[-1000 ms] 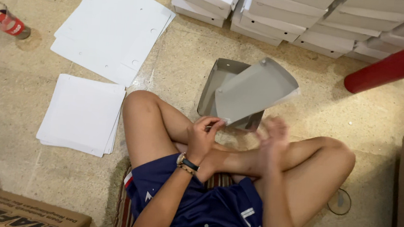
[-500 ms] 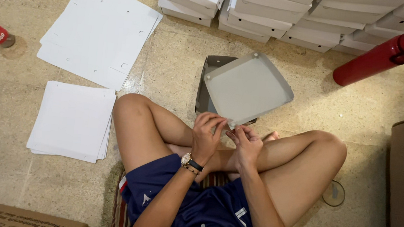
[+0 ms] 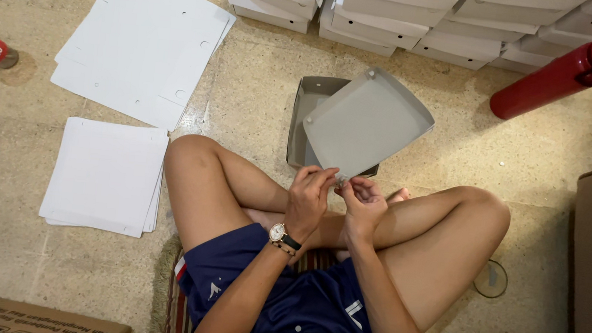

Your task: The person folds white cardboard box components by hand while sitting on the floor.

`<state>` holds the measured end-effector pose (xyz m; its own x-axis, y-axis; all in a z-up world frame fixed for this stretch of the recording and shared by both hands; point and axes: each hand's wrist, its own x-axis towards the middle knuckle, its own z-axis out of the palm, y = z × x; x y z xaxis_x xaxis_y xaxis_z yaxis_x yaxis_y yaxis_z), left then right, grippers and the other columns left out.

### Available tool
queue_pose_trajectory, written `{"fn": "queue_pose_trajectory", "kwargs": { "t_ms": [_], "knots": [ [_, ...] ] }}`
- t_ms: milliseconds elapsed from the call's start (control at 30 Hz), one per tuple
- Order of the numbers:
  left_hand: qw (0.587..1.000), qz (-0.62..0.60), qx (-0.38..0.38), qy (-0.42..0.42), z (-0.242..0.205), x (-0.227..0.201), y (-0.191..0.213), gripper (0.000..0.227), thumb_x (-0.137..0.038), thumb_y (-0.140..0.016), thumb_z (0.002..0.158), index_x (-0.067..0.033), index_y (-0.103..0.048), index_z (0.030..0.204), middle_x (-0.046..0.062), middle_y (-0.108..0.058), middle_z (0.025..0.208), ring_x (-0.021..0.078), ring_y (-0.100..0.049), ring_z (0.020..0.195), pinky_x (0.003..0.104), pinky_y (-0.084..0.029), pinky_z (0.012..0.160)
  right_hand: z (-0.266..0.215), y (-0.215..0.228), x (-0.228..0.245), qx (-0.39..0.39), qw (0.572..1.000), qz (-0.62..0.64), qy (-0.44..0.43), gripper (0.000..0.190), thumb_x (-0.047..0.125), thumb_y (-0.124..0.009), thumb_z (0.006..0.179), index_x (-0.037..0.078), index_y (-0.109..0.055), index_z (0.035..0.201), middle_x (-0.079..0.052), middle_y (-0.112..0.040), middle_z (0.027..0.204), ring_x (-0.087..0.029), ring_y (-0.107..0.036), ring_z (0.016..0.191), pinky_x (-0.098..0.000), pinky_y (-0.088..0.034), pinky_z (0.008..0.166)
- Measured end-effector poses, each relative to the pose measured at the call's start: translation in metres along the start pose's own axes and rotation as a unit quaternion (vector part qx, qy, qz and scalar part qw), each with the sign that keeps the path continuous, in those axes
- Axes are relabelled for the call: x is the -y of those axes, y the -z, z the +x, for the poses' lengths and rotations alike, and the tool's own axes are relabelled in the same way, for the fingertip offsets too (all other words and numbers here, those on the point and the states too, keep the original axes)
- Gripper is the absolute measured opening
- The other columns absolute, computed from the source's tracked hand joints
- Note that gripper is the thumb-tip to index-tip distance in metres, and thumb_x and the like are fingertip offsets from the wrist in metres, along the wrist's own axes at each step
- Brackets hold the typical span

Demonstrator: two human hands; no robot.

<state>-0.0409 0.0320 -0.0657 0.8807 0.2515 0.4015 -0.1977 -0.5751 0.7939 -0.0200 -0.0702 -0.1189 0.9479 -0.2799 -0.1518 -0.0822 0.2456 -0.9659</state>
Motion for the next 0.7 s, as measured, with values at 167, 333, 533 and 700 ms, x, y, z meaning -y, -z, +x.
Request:
{"fn": "queue_pose_trajectory", "kwargs": {
  "t_ms": [167,333,533,700],
  "knots": [
    [1.000,0.016,-0.002,-0.006,-0.001,-0.001,-0.001,0.016,-0.010,-0.059,0.085,-0.0084,-0.063,0.101,0.007,-0.065,0.072,0.0213,-0.061,0.083,0.030,-0.050,0.077,0.002,0.003,0.004,0.017,0.999,-0.044,0.017,0.022,-0.005,-0.071,0.071,-0.005,-0.057,0.088,-0.014,-0.062,0.069,-0.017,-0.063,0.060,-0.0335,-0.057,0.058],
    [0.999,0.033,-0.012,-0.029,-0.001,-0.003,-0.002,0.013,-0.010,-0.061,0.084,-0.0092,-0.062,0.097,0.006,-0.065,0.070,0.0186,-0.060,0.082,0.028,-0.050,0.075,0.004,0.006,0.004,0.025,0.997,-0.073,0.028,0.023,-0.002,-0.072,0.070,-0.003,-0.058,0.088,-0.013,-0.063,0.070,-0.016,-0.063,0.057,-0.0283,-0.055,0.057],
    [0.998,0.039,-0.006,-0.046,0.001,-0.009,0.001,0.012,-0.010,-0.058,0.086,-0.0091,-0.063,0.096,0.006,-0.065,0.070,0.0185,-0.060,0.084,0.027,-0.050,0.076,-0.007,-0.004,0.034,0.029,0.993,-0.109,0.039,0.023,0.002,-0.074,0.072,-0.001,-0.061,0.091,-0.011,-0.066,0.074,-0.010,-0.062,0.061,-0.0248,-0.055,0.060],
    [0.998,-0.049,0.032,0.005,0.007,-0.015,0.011,0.028,-0.010,-0.067,0.078,-0.0036,-0.061,0.105,0.012,-0.065,0.077,0.0276,-0.060,0.083,0.037,-0.048,0.079,-0.027,-0.014,0.063,0.057,0.960,-0.242,0.129,0.023,0.005,-0.060,0.082,0.001,-0.063,0.104,-0.017,-0.068,0.083,-0.026,-0.066,0.079,-0.0339,-0.053,0.070]
  ]
}}
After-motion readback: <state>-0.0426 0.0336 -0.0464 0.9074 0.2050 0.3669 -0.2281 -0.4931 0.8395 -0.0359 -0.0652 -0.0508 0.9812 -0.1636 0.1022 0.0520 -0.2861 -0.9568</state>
